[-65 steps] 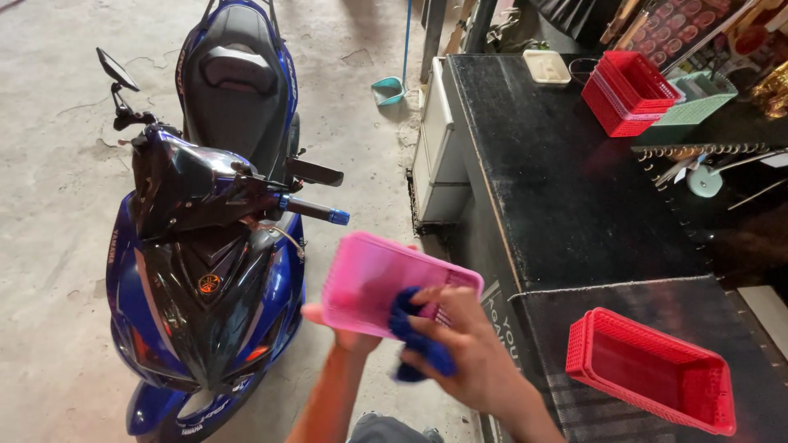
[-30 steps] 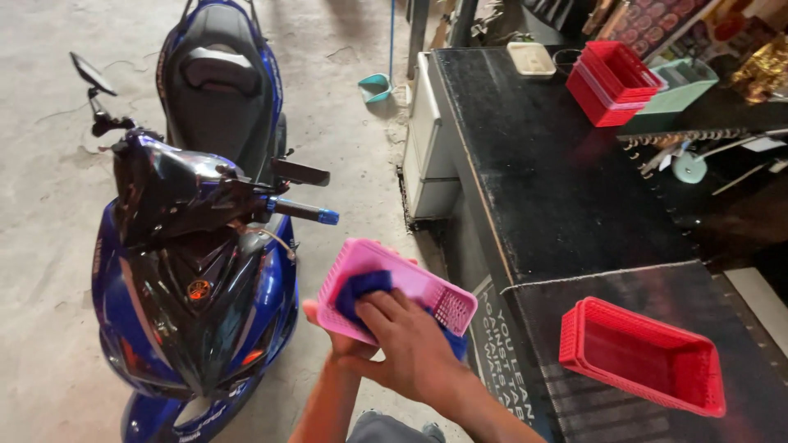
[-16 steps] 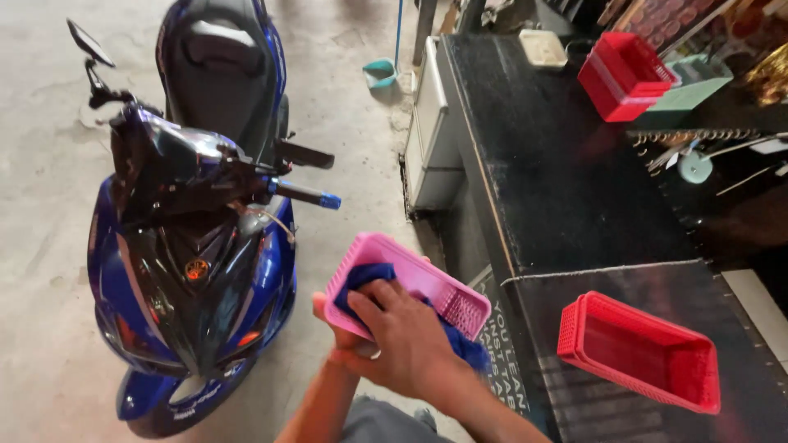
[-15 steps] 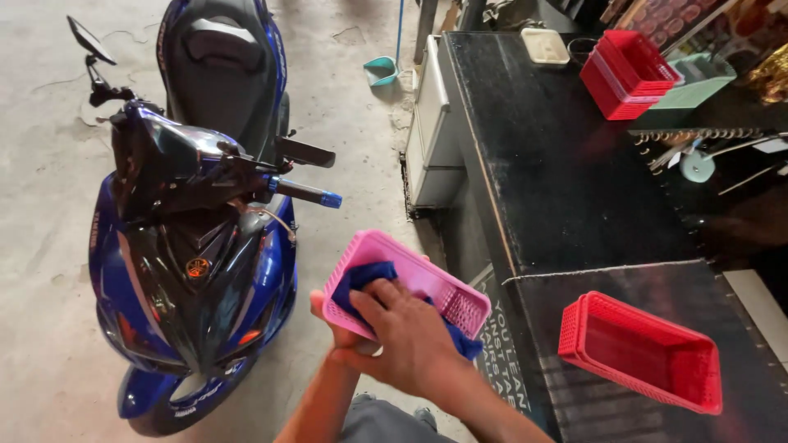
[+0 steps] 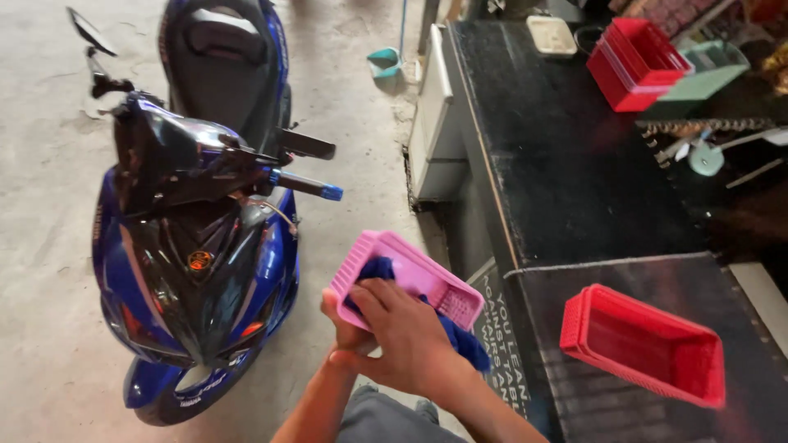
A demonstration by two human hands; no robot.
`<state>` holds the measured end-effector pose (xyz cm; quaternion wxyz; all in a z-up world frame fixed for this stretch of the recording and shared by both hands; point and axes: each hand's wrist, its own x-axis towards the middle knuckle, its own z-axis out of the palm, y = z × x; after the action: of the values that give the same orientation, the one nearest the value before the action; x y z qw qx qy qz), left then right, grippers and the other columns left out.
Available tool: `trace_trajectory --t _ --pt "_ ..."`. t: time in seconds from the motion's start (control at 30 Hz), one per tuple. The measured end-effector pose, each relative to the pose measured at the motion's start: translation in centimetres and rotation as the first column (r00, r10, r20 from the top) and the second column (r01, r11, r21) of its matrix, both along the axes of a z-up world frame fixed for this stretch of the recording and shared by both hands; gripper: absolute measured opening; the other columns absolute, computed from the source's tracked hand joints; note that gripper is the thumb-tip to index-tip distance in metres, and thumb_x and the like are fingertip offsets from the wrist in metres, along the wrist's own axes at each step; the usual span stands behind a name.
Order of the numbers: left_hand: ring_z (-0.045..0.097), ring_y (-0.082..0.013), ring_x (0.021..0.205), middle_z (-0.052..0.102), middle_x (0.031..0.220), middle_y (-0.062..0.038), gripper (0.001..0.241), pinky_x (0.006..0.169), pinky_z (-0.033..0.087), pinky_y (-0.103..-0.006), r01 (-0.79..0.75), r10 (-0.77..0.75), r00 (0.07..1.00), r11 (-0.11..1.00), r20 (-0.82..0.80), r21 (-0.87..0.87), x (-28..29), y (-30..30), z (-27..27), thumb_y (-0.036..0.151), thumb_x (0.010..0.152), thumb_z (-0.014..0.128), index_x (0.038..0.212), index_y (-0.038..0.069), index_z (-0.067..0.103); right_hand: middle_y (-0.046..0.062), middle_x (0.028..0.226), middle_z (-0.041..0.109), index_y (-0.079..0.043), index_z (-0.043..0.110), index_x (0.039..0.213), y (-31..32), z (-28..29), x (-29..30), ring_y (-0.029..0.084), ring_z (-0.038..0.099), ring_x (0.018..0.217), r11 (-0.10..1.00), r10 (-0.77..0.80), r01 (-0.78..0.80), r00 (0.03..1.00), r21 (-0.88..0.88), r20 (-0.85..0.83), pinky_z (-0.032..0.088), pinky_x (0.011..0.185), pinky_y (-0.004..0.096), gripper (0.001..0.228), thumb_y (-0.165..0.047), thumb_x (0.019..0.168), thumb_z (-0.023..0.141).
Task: Wiping down red plastic baskets with a blue cloth at a bar counter.
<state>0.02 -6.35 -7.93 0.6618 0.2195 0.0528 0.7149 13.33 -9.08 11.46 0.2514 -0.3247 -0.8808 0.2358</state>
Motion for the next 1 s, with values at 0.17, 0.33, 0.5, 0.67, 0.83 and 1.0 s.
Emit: trace_trajectory --t 0.17,0.33,0.5,0.67,0.83,1.0 --pt "0.064 -0.035 0.119 0.062 0.134 -0.021 0.115 0.104 0.052 -0.0501 -0.1 0.097 0.995 0.991 -0.029 -0.092 -0.9 0.2 0.9 0.092 0.084 0.047 0.147 -0.005 0.047 0.015 0.124 0.063 -0.002 0.058 0.128 -0.5 0.4 0.3 0.035 0.062 0.112 0.998 -0.054 0.045 0.979 0.046 0.199 0.052 0.088 0.046 0.076 -0.048 0.073 0.084" --pt "0.058 -0.0259 0.122 0.058 0.142 -0.017 0.112 0.101 0.051 -0.0439 -0.059 0.12 0.941 0.979 -0.316 0.195 -2.3 1.1 3.7 0.072 0.08 0.067 0.158 -0.004 0.041 0.009 0.117 0.063 -0.006 0.056 0.122 -0.4 2.0 0.8 0.026 0.057 0.118 0.972 -0.091 0.217 0.701 -0.09 0.708 0.055 0.084 0.04 0.07 -0.057 0.08 0.077" --pt "0.06 -0.0237 0.127 0.054 0.145 -0.013 0.116 0.108 0.053 -0.0398 -0.004 0.027 0.984 0.992 -0.177 0.126 -1.0 1.0 9.1 0.064 0.071 0.075 0.157 0.002 0.029 0.012 0.113 0.067 0.002 0.058 0.121 0.4 -1.6 2.4 0.03 0.056 0.104 0.901 -0.302 0.152 0.892 0.407 0.335 0.057 0.08 0.039 0.077 -0.042 0.062 0.081" --pt "0.065 -0.0324 0.114 0.059 0.134 -0.023 0.105 0.094 0.058 -0.0459 -0.078 0.084 0.991 0.995 -0.102 0.06 -2.3 2.6 0.2 0.063 0.088 0.071 0.149 -0.014 0.035 0.007 0.101 0.067 -0.006 0.062 0.116 0.2 -2.4 2.2 0.028 0.061 0.106 0.961 -0.244 0.186 0.919 0.205 0.309 0.055 0.073 0.041 0.048 -0.028 0.076 0.078" --pt "0.066 -0.033 0.115 0.062 0.132 -0.023 0.101 0.092 0.059 -0.0463 -0.016 0.022 0.999 0.991 -0.044 0.134 -0.9 3.0 2.0 0.064 0.09 0.071 0.146 -0.013 0.04 0.004 0.096 0.069 -0.013 0.066 0.11 -0.4 -3.1 2.7 0.023 0.069 0.094 0.93 -0.354 0.286 0.867 0.233 0.352 0.056 0.067 0.039 0.024 -0.019 0.088 0.072" --pt "0.067 -0.0338 0.116 0.066 0.129 -0.023 0.095 0.088 0.061 -0.0469 0.036 -0.049 0.998 0.966 0.044 0.256 0.4 3.4 3.5 0.067 0.093 0.07 0.142 -0.012 0.049 0.007 0.093 0.068 -0.011 0.065 0.108 -1.4 -1.4 3.0 0.028 0.068 0.087 0.916 -0.396 0.388 0.844 0.096 0.361 0.056 0.063 0.043 0.035 -0.031 0.082 0.076"
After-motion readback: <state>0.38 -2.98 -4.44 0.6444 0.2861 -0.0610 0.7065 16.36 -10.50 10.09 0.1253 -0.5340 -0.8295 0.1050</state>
